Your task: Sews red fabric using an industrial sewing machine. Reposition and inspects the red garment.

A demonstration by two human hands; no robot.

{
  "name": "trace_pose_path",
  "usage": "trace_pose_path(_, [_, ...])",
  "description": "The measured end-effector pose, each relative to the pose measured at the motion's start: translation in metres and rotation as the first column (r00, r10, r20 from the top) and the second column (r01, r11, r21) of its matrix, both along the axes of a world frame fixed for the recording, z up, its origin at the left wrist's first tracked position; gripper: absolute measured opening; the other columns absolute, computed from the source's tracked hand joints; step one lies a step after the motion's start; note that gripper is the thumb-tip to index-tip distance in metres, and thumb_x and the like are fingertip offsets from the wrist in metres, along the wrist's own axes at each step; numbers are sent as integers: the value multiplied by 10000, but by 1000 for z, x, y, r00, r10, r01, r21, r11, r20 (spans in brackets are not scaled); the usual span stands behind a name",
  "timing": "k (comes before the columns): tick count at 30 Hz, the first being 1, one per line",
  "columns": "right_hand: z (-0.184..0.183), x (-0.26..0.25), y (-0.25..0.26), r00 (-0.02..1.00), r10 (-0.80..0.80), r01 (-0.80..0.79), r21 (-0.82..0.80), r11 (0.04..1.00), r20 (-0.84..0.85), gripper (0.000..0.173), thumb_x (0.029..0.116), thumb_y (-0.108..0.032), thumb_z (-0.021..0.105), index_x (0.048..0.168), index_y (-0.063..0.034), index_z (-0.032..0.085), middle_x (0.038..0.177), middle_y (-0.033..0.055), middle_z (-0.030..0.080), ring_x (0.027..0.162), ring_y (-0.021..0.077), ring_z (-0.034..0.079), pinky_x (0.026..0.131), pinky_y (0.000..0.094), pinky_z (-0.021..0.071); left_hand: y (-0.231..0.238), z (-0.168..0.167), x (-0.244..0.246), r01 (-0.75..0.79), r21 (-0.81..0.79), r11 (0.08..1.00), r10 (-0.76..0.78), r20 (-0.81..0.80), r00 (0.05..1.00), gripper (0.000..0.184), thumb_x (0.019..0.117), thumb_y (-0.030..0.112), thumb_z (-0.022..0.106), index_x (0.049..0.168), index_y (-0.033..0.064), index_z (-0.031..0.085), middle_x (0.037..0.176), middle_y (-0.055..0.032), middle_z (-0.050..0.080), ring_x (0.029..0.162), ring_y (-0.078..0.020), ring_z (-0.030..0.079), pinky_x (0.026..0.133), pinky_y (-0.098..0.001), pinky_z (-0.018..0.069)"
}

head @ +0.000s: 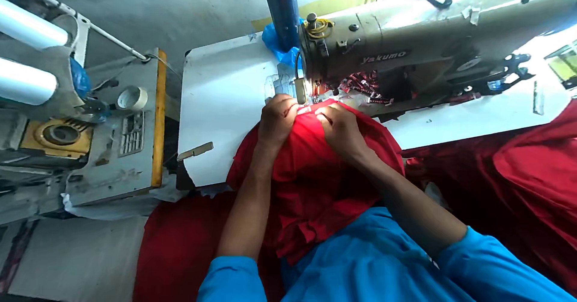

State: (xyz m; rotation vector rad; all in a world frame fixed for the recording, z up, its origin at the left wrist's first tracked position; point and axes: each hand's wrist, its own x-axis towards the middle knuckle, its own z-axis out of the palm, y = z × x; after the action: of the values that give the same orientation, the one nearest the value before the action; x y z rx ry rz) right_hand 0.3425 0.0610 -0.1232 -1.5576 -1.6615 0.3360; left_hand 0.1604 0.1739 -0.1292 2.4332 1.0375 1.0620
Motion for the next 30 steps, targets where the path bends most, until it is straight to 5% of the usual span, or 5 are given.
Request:
trace_pose_path(3, [-13, 11, 28, 999, -41, 43, -56, 998, 36, 175, 1002, -98, 606, 1114, -50, 732, 1112, 143, 684, 1019, 270, 681, 912, 454, 574, 8, -16, 18, 38, -97, 995, -39, -3, 999, 133, 965, 201, 692, 986, 113, 790, 1062, -23, 735, 1019, -99, 689, 946, -307, 569])
trace_pose_path(12, [-31, 22, 32, 975, -136, 140, -13, 990, 174, 194, 957, -97, 670, 1138, -105, 740, 1139, 115, 666, 908, 250, 695, 731, 444, 606, 11, -33, 11, 121, -157, 980, -116, 42, 992, 163, 950, 264, 743, 1075, 175, 799, 1103, 17, 699, 1014, -50, 652, 908, -244, 560])
trace_pose_path(21, [-31, 25, 37, 965, -168, 172, -6, 985, 200, 197, 973, -123, 625, 1124, -119, 752, 1126, 96, 691, 960, 236, 704, 793, 435, 603, 14, -30, 19, 116, -203, 972, -104, 64, 992, 116, 938, 222, 702, 869, 128, 703, 1097, 1, 675, 929, -83, 641, 798, -288, 558])
trace_pose_path(25, [-25, 19, 22, 975, -172, 169, 33, 985, 141, 193, 970, -92, 662, 1141, -97, 749, 1158, 124, 683, 969, 266, 698, 798, 460, 602, 11, -31, 20, 112, -266, 957, -87, 102, 991, 154, 940, 250, 715, 865, 121, 679, 1135, -14, 649, 898, -102, 635, 758, -318, 565])
trace_pose_path(30, [-14, -4, 9, 995, -96, 96, 95, 991, -7, 137, 958, -86, 691, 1085, -69, 741, 1088, 105, 668, 952, 203, 675, 809, 380, 598, 20, -35, 21, 153, -260, 953, -119, 142, 983, 148, 928, 234, 710, 852, 112, 672, 1155, -22, 640, 974, -105, 632, 811, -302, 563])
